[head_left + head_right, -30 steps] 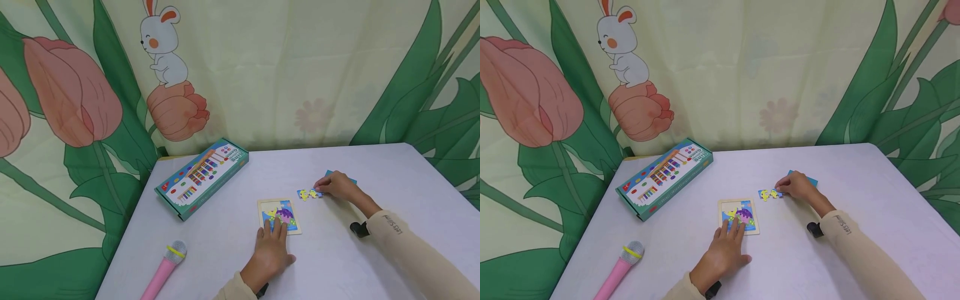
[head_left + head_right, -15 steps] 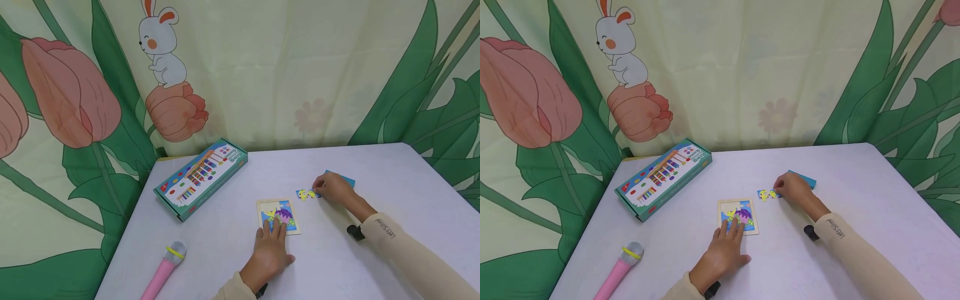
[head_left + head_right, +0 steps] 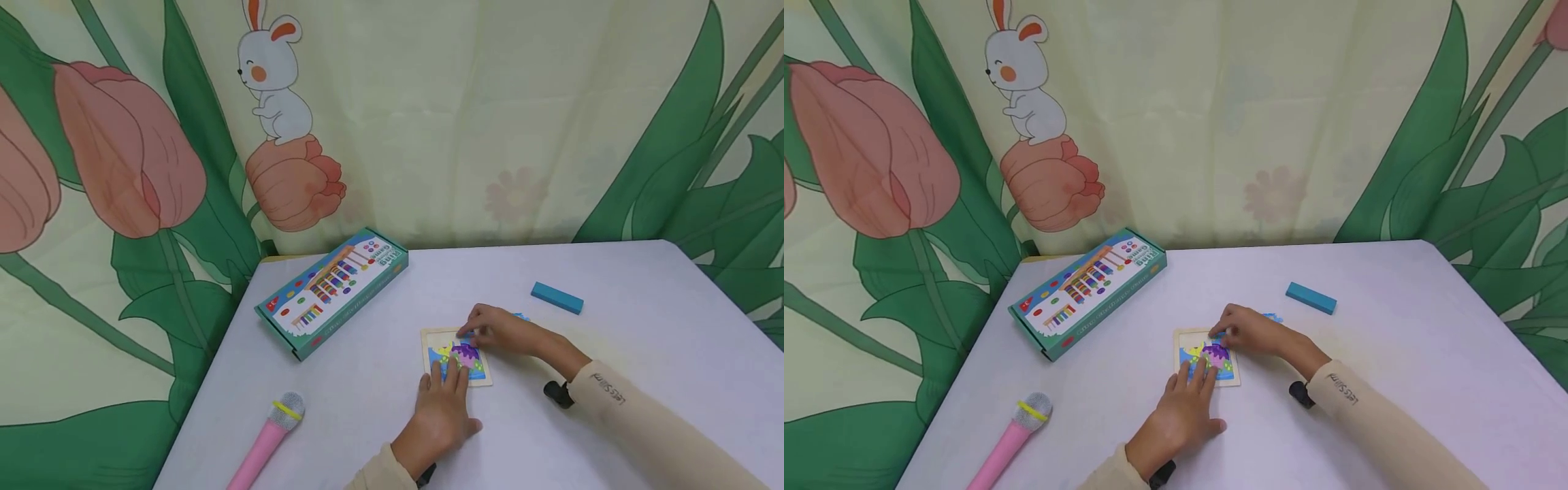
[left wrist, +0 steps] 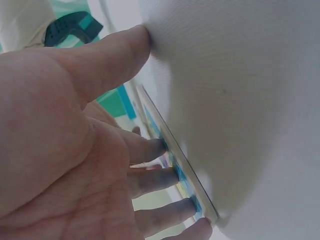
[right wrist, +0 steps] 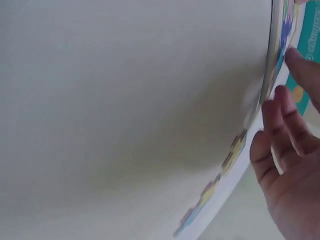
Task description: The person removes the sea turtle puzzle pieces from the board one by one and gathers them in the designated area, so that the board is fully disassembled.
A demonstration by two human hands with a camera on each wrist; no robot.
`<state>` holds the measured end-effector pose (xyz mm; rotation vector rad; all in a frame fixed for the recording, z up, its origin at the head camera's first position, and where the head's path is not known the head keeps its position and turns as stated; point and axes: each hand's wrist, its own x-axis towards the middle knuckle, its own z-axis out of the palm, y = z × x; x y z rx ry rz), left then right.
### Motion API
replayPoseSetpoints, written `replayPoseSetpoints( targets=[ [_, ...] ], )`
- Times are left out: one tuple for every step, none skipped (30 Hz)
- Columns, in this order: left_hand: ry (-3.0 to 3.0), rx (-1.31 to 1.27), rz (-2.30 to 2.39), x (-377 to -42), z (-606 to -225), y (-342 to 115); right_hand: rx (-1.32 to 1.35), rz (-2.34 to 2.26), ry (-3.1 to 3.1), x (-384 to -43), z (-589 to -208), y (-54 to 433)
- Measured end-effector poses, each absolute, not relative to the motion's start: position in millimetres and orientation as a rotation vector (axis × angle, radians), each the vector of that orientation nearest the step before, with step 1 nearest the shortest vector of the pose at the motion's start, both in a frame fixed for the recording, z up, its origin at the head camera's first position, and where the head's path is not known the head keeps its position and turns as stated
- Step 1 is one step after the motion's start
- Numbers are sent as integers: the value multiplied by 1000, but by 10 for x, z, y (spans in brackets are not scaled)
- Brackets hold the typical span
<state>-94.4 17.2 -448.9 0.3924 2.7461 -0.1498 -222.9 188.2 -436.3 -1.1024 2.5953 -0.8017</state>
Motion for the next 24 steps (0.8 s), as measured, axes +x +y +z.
replayPoseSetpoints(
  targets=[
    [2750,396,-157,-943,-4485,173,-1124,-771,2602,-2219,-4366,1863],
    [2756,399,-165,-940,-4478,176,-1144,-736,2620,-2210,-4367,1849],
    [2758,401,-170,-939,-4472,177,-1148,-708,2642,-2204,-4368,1841],
    [2759,401,-173,-939,-4466,179,-1153,-689,2661,-2200,-4367,1834],
    [2760,396,-166,-938,-4456,180,-1161,-672,2673,-2198,-4365,1828],
    [2757,392,-166,-936,-4450,179,-1166,-662,2678,-2199,-4366,1821],
    [2754,387,-162,-934,-4446,179,-1168,-659,2677,-2201,-4365,1815],
    [2753,383,-159,-931,-4437,179,-1166,-662,2670,-2200,-4361,1810],
    [2750,376,-155,-930,-4438,178,-1164,-671,2659,-2199,-4358,1807],
    [2749,373,-157,-932,-4435,178,-1160,-678,2649,-2201,-4351,1803],
    [2747,371,-159,-934,-4432,178,-1151,-686,2640,-2200,-4344,1802],
    [2746,372,-165,-937,-4438,179,-1144,-699,2633,-2197,-4338,1803],
    [2745,372,-158,-931,-4407,178,-1144,-720,2625,-2198,-4334,1807],
    [2743,370,-155,-925,-4376,178,-1136,-750,2616,-2192,-4327,1811],
    [2738,370,-155,-920,-4348,176,-1119,-786,2606,-2192,-4324,1819],
    [2735,370,-152,-912,-4314,175,-1099,-822,2599,-2197,-4324,1833],
    [2732,369,-143,-904,-4281,172,-1072,-866,2589,-2206,-4319,1855],
    [2730,368,-137,-898,-4251,170,-1039,-917,2574,-2220,-4308,1884],
    [2727,369,-132,-889,-4221,167,-997,-971,2559,-2239,-4295,1922],
    [2724,368,-130,-893,-4230,167,-940,-1021,2546,-2260,-4275,1975],
    [2722,370,-126,-894,-4235,166,-884,-1061,2535,-2289,-4253,2039],
    [2720,371,-120,-898,-4246,165,-834,-1095,2526,-2317,-4224,2113],
    [2716,371,-115,-902,-4255,164,-781,-1126,2516,-2345,-4188,2195],
    [2714,373,-111,-905,-4271,163,-729,-1141,2515,-2371,-4152,2282]
  ],
)
